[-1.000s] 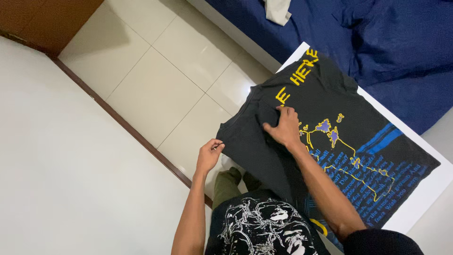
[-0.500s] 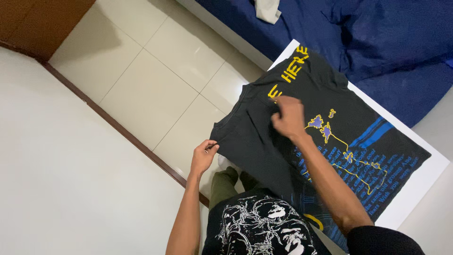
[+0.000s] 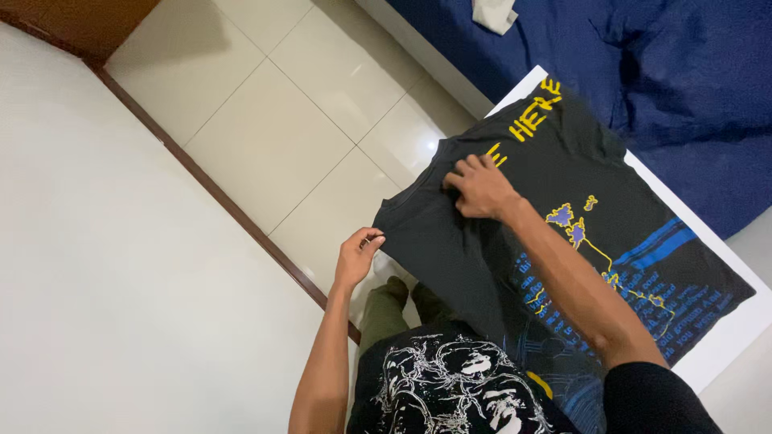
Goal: The person removes items of clothing from a wooden shelf, places them on a bed, and then spreads out one patterned black garment on a small white table to fold it by hand.
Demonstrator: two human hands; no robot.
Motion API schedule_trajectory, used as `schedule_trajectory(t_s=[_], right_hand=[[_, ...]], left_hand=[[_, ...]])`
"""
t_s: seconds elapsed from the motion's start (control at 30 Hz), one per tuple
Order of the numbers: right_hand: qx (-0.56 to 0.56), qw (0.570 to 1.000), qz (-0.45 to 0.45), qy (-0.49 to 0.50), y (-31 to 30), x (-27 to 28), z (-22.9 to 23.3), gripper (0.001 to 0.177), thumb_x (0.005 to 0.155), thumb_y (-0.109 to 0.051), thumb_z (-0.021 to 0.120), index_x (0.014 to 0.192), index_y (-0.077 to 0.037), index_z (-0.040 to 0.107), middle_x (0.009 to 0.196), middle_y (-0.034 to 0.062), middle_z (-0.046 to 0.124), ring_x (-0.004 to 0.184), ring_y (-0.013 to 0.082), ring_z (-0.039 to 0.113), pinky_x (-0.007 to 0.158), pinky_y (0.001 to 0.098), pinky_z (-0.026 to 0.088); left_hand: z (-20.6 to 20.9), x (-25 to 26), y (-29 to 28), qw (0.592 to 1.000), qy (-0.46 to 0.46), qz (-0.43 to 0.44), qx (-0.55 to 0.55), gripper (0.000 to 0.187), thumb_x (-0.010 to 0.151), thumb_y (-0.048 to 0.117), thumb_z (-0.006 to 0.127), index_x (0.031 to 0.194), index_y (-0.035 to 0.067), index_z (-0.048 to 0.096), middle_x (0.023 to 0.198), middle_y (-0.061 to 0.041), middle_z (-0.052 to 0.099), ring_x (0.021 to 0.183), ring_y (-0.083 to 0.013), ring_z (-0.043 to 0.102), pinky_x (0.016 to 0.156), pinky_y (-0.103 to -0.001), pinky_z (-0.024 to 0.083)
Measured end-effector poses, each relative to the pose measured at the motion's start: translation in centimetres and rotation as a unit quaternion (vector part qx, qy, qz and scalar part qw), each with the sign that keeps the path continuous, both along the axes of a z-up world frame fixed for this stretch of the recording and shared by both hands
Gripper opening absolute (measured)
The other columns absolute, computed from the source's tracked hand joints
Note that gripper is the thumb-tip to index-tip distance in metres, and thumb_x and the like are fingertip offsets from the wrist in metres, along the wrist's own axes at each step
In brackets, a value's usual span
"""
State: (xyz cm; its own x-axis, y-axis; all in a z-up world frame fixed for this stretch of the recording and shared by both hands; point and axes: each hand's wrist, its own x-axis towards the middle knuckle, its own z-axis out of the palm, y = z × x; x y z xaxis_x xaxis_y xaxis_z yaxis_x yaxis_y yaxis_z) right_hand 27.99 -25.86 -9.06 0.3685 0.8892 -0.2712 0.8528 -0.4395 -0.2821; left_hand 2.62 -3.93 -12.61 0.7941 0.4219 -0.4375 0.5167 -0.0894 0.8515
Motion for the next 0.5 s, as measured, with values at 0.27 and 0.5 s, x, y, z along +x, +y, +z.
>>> schedule_trajectory(t_s=[0.27, 0.5], right_hand=[[0.183, 0.980, 0.065, -0.053, -2.8, 2.4, 1.2, 0.038, 0.070, -0.052, 0.075, 0.083, -0.016, 0.076, 0.117, 0.0081, 0.066, 0.119, 0.0357, 0.050, 0.102, 0.0597, 0.031], [-0.027, 0.981, -0.159, 0.107, -3.3, 4.3, 1.6, 0.046, 0.094, -0.058, 0.067, 0.093, -0.013, 0.056, 0.085, 0.0066, 0.066, 0.094, 0.0268, 0.068, 0.088, 0.0431, 0.051]], left_hand=[[-0.9, 0.0, 0.3, 0.998, 0.003, -0.010, 0.055, 0.017, 0.093, 0.020, 0.074, 0.100, 0.005, 0.075, 0.080, -0.003, 0.069, 0.065, -0.0111, 0.051, 0.063, -0.029, 0.047], [-1.3, 0.0, 0.1, 0.999, 0.004, 0.001, 0.035, 0.016, 0.094, 0.018, 0.072, 0.100, 0.004, 0.074, 0.083, -0.003, 0.071, 0.070, -0.0103, 0.056, 0.068, -0.028, 0.050]])
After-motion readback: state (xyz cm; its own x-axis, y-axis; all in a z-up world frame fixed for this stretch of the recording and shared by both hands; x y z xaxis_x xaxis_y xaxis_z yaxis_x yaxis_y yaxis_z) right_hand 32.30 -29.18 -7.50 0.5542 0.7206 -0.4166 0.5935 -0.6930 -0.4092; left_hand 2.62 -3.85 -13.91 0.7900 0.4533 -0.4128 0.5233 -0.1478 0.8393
